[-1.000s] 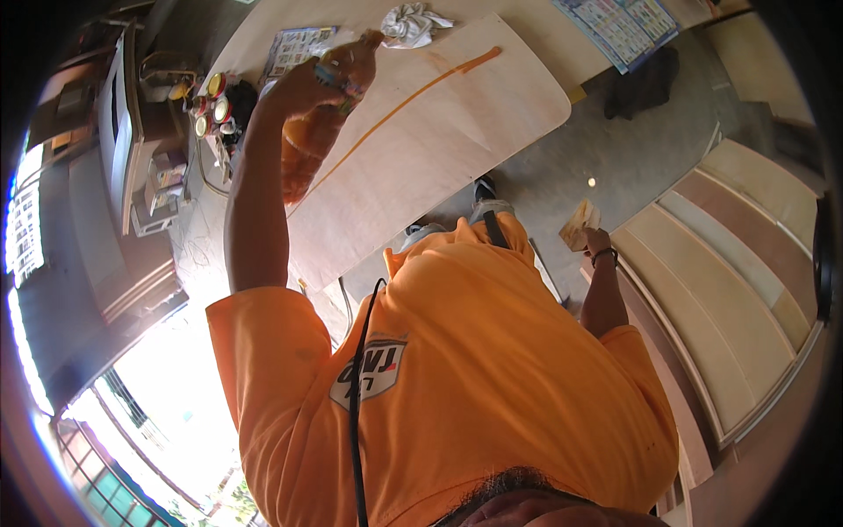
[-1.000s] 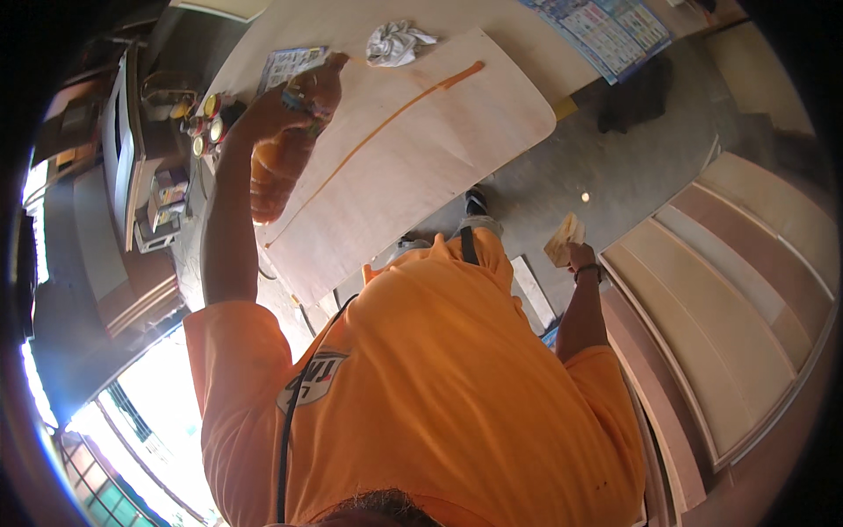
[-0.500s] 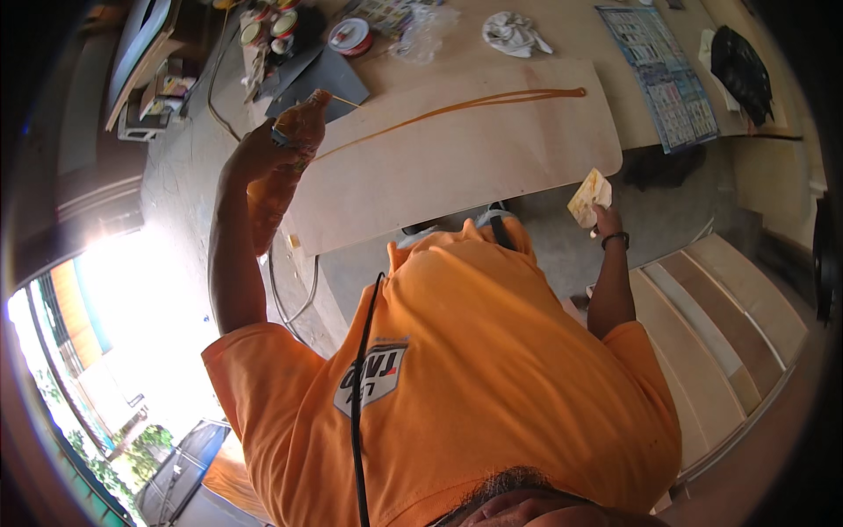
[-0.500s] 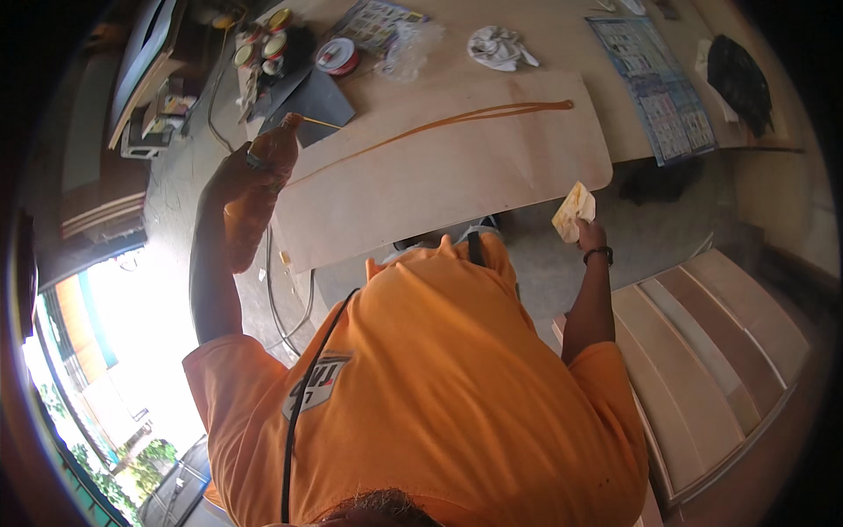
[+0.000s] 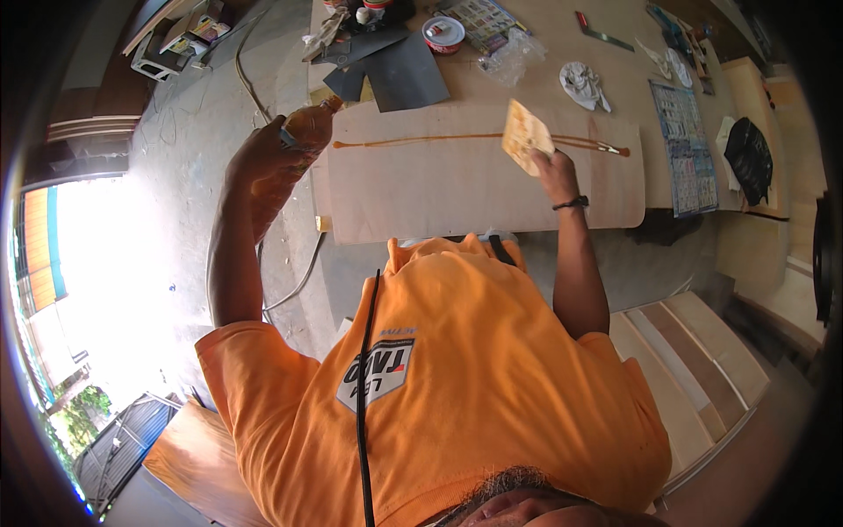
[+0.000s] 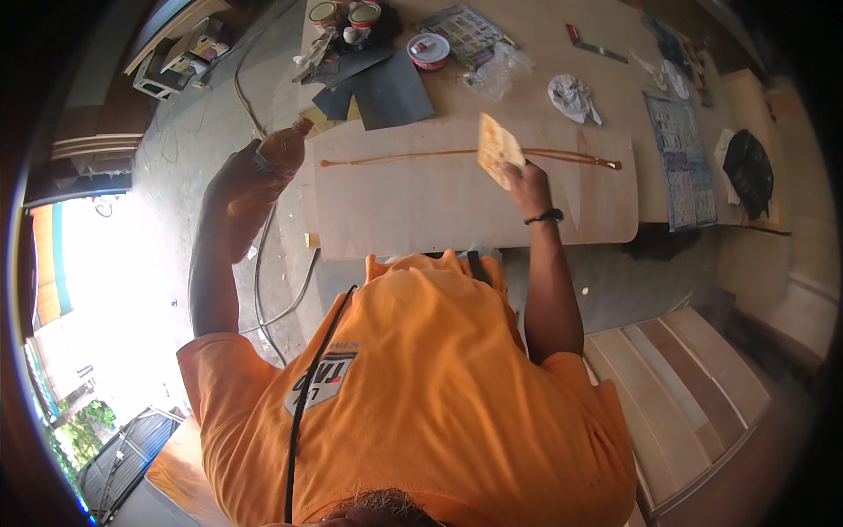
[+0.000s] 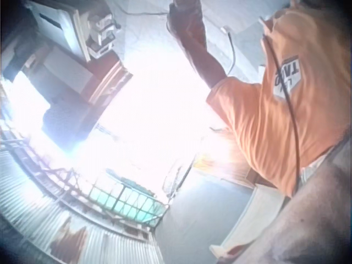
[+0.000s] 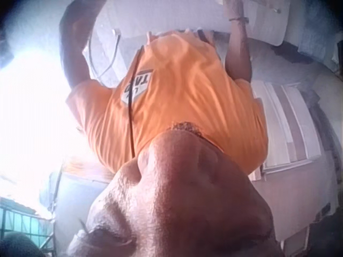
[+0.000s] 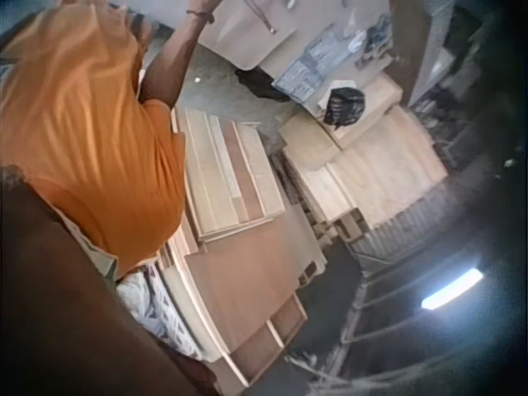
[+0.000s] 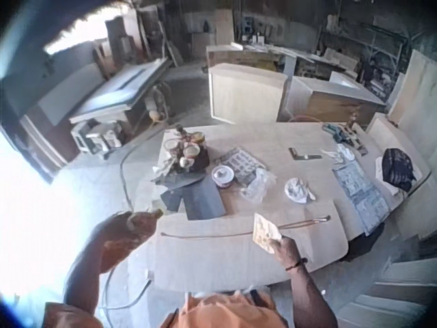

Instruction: The person applies a liquid finish to a large dark wood panel using a small pad. They pour the finish from a bottle onto the pad and spread it evenly across the surface. The person then moves the panel and repeats the process on a second, lighter wood panel.

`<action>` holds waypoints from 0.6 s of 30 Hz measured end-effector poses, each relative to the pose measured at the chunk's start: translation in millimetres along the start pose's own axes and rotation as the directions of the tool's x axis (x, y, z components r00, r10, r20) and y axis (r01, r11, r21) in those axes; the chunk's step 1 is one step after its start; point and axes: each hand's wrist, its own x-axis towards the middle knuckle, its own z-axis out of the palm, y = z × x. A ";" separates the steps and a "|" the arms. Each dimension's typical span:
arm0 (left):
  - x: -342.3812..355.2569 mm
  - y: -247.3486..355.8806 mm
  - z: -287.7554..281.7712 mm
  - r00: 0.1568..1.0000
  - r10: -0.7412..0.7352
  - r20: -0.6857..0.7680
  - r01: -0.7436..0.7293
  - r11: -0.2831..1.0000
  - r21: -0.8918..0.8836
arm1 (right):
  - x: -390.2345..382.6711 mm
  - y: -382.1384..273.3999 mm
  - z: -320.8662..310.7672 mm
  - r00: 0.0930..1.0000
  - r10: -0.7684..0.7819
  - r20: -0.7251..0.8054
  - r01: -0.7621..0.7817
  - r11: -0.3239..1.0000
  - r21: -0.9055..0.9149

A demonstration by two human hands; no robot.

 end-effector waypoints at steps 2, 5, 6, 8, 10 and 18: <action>-1.4 -11.2 -7.4 0.998 0.052 -0.031 -0.053 0.998 -0.031 | 16.5 -58.9 22.0 0.978 -0.206 -0.032 0.207 0.976 0.062; 3.5 15.8 -10.7 0.999 0.040 0.020 -0.039 0.998 -0.058 | 33.0 -127.2 41.1 0.919 -0.385 -0.085 0.394 0.909 0.136; 1.2 26.5 -14.3 0.999 0.020 0.039 -0.018 0.998 -0.056 | 39.0 -145.1 49.4 0.905 -0.420 -0.067 0.425 0.890 0.166; -2.2 32.9 -15.5 0.998 0.065 0.008 -0.064 0.992 -0.108 | 43.1 -184.0 63.8 0.864 -0.501 -0.056 0.499 0.836 0.227; -0.6 35.8 -17.3 0.995 0.101 0.006 -0.099 0.984 -0.145 | 37.8 -213.1 71.1 0.846 -0.533 -0.010 0.519 0.818 0.247; 45.9 -8.1 -11.8 0.954 0.145 -0.264 -0.269 0.805 -0.529 | 38.7 -121.8 82.6 0.849 -0.528 0.021 0.515 0.817 -0.259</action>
